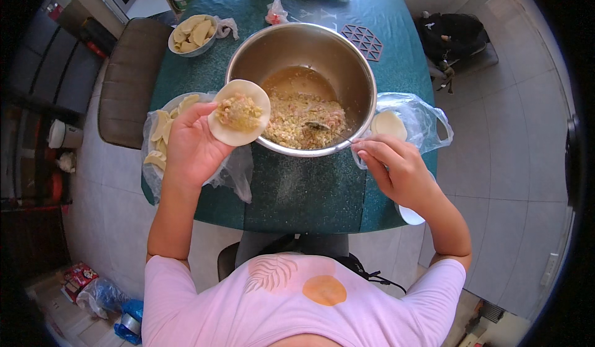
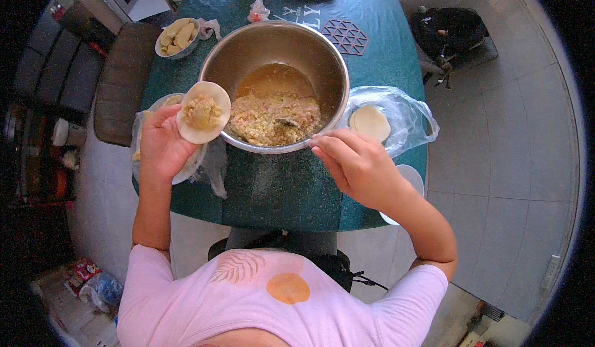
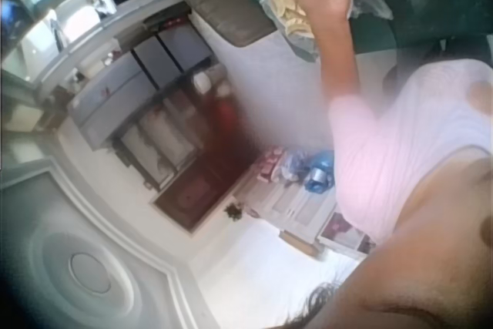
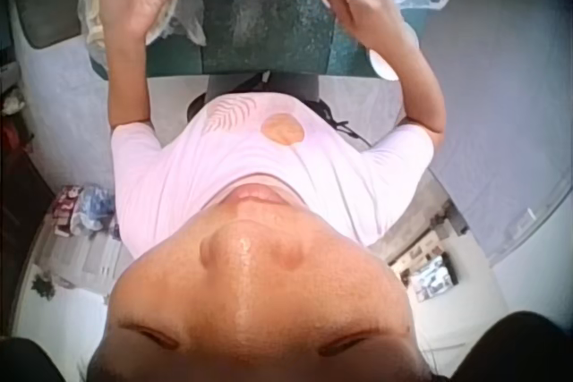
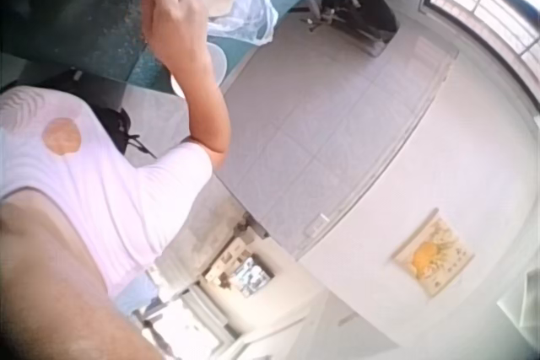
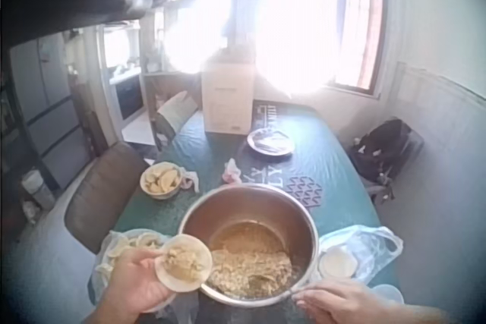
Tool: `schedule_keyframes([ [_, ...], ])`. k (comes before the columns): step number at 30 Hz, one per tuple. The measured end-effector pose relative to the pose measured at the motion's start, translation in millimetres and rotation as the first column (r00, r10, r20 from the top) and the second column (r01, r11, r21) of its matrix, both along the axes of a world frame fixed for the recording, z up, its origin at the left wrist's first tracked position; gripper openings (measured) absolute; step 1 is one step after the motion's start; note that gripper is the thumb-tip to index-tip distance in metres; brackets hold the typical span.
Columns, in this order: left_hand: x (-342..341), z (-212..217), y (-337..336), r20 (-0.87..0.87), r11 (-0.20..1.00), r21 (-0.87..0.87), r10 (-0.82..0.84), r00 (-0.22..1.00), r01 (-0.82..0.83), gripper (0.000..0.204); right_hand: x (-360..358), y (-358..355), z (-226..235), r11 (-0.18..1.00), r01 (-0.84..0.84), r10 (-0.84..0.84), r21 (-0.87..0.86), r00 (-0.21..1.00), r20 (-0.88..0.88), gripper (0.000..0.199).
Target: The person scoops a meat and vegetable filling from a metal bowl onto round dough wrappers using a spoon. They then fold the wrappers over the filling and pleat the edges to seal the dumplings. The finished dumplings are placed on a plate lined with plastic wrap.
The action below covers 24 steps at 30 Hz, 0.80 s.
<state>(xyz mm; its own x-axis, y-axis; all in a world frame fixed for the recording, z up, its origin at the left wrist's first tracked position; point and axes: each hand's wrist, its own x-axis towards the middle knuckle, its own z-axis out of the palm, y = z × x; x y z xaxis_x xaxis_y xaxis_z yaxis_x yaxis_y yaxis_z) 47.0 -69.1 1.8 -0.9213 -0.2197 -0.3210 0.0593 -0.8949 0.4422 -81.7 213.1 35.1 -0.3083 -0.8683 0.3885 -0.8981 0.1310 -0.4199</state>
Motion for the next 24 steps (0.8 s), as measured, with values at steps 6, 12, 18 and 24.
schedule_keyframes([
  [6,-2.6,-0.4,3.3,0.019,1.0,0.006,0.016,1.0,-0.016,0.043,1.4,1.8,13.7,0.998,-0.03,0.024,0.05,0.993,0.113,0.008],
  [12,-5.4,-5.1,0.3,0.024,1.0,0.026,0.004,1.0,-0.005,0.045,-17.9,-9.6,11.5,0.989,0.076,-0.126,0.128,0.887,0.445,0.013],
  [18,-9.3,-4.8,2.6,0.062,0.999,0.03,0.034,0.998,-0.036,0.045,-51.6,-20.5,-12.6,0.895,0.361,-0.378,0.261,0.305,0.874,0.027],
  [24,-8.6,-5.4,1.3,0.011,0.999,0.031,0.008,1.0,-0.008,0.044,-64.1,-7.8,-22.3,0.842,0.458,-0.312,0.286,-0.021,0.95,0.023],
])
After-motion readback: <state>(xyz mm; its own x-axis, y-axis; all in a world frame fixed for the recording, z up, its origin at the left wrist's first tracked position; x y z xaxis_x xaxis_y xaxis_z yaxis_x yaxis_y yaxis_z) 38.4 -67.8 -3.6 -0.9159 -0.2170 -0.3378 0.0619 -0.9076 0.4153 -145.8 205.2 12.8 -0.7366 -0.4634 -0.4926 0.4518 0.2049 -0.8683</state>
